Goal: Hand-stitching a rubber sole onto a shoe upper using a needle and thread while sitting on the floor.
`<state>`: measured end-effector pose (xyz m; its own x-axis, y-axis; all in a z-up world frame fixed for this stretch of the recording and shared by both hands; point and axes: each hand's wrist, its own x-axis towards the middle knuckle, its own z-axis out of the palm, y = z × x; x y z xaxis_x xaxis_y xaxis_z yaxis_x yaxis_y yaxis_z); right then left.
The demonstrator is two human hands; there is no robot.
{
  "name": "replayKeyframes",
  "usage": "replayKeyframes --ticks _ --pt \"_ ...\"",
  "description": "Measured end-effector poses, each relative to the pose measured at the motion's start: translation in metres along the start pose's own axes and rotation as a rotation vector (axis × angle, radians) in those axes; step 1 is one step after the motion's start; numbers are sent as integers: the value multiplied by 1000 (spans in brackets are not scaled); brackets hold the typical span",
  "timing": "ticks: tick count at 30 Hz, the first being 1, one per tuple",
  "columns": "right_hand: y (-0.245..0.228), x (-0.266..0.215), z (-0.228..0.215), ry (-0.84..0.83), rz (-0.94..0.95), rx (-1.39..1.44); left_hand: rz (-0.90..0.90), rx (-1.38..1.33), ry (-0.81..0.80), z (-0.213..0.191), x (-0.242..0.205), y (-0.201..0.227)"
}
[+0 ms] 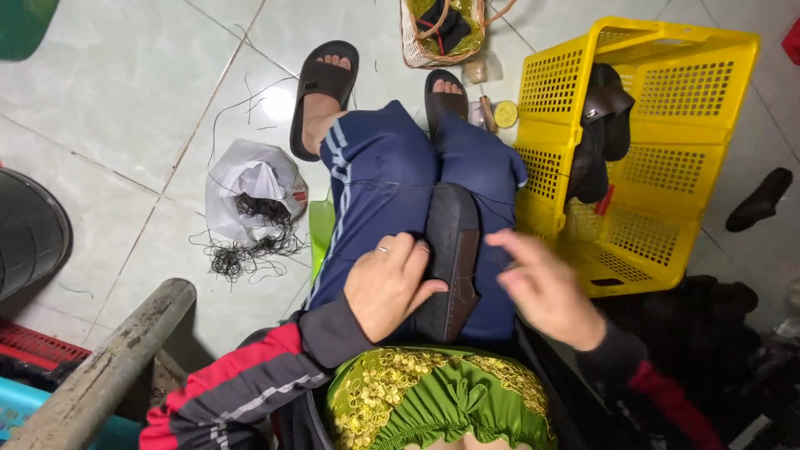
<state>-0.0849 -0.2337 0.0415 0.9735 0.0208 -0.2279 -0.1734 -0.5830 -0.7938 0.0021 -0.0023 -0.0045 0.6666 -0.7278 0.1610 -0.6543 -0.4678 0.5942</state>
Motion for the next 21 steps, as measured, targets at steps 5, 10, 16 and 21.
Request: replayKeyframes --ticks 5,10,16,21 --pt "-12 -14 13 6 87 -173 41 -142 -77 -3 -5 -4" --pt "-8 -33 25 142 146 104 -114 -927 -102 -5 3 -11" --pt "2 -19 23 112 48 272 -210 -1386 56 3 13 -7" --pt "6 -4 26 123 -90 363 -472 -1419 166 5 38 -9"
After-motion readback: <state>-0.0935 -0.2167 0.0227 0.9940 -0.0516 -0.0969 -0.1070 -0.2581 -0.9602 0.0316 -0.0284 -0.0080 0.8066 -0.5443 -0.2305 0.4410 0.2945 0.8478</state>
